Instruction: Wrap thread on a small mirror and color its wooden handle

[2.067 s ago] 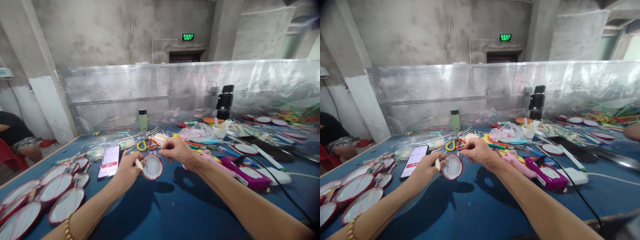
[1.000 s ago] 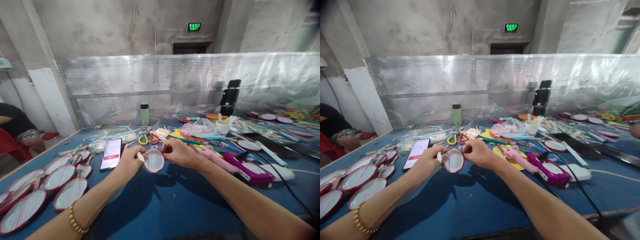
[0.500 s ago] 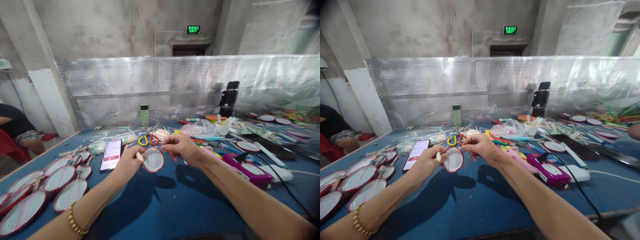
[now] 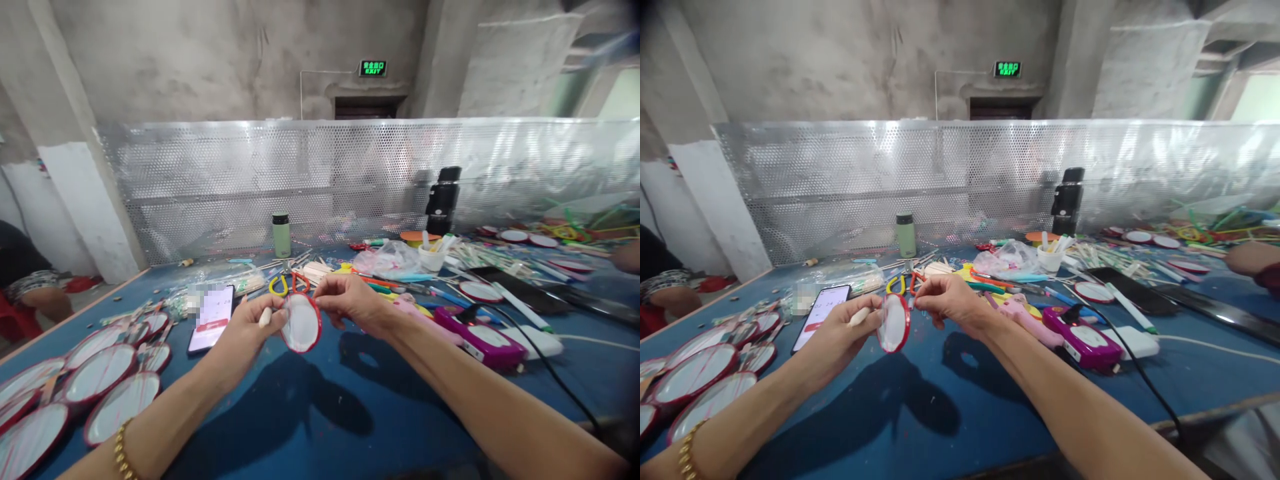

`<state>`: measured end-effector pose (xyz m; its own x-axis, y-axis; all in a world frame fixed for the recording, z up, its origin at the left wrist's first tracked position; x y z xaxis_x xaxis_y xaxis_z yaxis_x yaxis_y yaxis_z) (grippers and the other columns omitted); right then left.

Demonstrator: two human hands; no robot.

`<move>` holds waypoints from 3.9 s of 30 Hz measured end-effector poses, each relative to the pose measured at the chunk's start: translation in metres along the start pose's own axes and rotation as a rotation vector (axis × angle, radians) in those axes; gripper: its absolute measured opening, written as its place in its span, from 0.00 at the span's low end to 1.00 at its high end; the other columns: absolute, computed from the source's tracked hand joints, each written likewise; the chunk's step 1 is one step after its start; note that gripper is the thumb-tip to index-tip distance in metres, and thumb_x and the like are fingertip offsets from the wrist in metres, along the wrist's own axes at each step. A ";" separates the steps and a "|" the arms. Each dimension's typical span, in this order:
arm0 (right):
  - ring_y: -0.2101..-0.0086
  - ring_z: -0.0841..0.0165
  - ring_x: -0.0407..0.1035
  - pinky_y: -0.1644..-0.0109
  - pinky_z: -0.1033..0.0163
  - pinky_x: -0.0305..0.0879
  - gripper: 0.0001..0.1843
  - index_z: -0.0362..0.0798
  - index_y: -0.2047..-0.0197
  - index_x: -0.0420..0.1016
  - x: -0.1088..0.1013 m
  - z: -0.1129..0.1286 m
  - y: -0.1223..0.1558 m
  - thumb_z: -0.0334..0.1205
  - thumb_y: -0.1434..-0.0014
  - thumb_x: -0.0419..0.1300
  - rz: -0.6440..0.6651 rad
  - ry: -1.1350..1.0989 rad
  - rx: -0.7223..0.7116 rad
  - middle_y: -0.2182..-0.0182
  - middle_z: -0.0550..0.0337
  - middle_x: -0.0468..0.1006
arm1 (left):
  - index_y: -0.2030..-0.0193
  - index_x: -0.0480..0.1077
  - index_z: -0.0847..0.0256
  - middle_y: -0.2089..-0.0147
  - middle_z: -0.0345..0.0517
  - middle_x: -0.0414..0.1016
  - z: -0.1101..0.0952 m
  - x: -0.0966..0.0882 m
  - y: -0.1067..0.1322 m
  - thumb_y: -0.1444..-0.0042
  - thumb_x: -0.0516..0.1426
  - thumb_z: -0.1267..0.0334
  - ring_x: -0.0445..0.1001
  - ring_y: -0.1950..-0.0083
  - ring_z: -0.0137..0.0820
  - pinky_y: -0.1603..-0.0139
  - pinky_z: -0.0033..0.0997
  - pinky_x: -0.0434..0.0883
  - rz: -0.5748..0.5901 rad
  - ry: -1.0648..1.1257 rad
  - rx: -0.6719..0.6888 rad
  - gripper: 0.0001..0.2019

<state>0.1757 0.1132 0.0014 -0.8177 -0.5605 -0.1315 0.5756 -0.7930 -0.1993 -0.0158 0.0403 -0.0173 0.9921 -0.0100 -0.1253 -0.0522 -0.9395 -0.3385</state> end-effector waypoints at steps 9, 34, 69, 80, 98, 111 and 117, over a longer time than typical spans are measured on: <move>0.84 0.79 0.59 0.85 0.72 0.56 0.15 0.45 0.73 0.71 0.025 -0.016 0.000 0.44 0.54 0.70 0.026 0.018 0.014 0.80 0.69 0.70 | 0.68 0.74 0.65 0.74 0.39 0.73 -0.002 0.001 0.000 0.53 0.70 0.59 0.71 0.74 0.26 0.70 0.26 0.72 0.085 0.465 -0.138 0.14; 0.87 0.78 0.65 0.85 0.74 0.60 0.10 0.43 0.76 0.72 0.024 -0.006 0.009 0.39 0.52 0.68 0.101 0.028 0.196 0.82 0.64 0.76 | 0.68 0.73 0.65 0.74 0.39 0.74 -0.005 0.003 0.001 0.57 0.72 0.58 0.75 0.76 0.27 0.75 0.25 0.76 0.097 0.450 -0.168 0.17; 0.87 0.80 0.47 0.84 0.72 0.44 0.10 0.47 0.75 0.61 0.028 -0.014 0.006 0.36 0.49 0.60 0.545 -0.555 0.163 0.84 0.74 0.57 | 0.67 0.74 0.64 0.73 0.46 0.80 -0.014 0.001 0.008 0.52 0.70 0.55 0.74 0.80 0.25 0.78 0.19 0.70 0.282 0.570 -0.144 0.15; 0.85 0.81 0.54 0.83 0.72 0.45 0.19 0.41 0.50 0.79 0.006 0.010 0.019 0.38 0.45 0.62 0.628 0.045 0.214 0.81 0.66 0.73 | 0.71 0.72 0.64 0.76 0.39 0.76 -0.006 -0.004 -0.004 0.57 0.72 0.59 0.74 0.77 0.26 0.74 0.22 0.69 -0.019 0.437 -0.094 0.15; 0.62 0.63 0.71 0.57 0.60 0.64 0.42 0.52 0.38 0.67 0.006 0.020 0.015 0.58 0.53 0.70 0.072 0.906 -0.219 0.59 0.56 0.78 | 0.78 0.71 0.58 0.81 0.37 0.71 0.003 -0.001 -0.005 0.52 0.60 0.66 0.63 0.75 0.32 0.68 0.29 0.59 -0.152 -0.397 0.107 0.06; 0.63 0.65 0.70 0.58 0.62 0.62 0.29 0.54 0.45 0.75 0.016 0.016 0.013 0.54 0.49 0.68 0.144 0.809 -0.194 0.60 0.59 0.79 | 0.77 0.70 0.58 0.80 0.38 0.70 0.002 -0.001 -0.001 0.48 0.58 0.67 0.63 0.74 0.33 0.67 0.30 0.57 -0.134 -0.457 0.103 0.07; 0.73 0.74 0.58 0.69 0.67 0.53 0.16 0.44 0.64 0.77 0.024 0.008 0.009 0.50 0.45 0.64 0.191 0.470 -0.120 0.74 0.65 0.70 | 0.75 0.70 0.58 0.77 0.39 0.71 -0.004 -0.003 0.001 0.48 0.57 0.66 0.64 0.73 0.34 0.68 0.29 0.58 -0.207 -0.472 0.129 0.06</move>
<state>0.1611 0.0908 0.0042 -0.6289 -0.5033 -0.5927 0.7329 -0.6382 -0.2357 -0.0179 0.0384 -0.0136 0.8251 0.3543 -0.4401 0.0961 -0.8557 -0.5085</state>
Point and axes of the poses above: each hand's wrist, its own y-axis away from the middle knuckle, its own x-axis out of the palm, z = x × y, the point moved 1 cm from there along -y, towards the middle knuckle
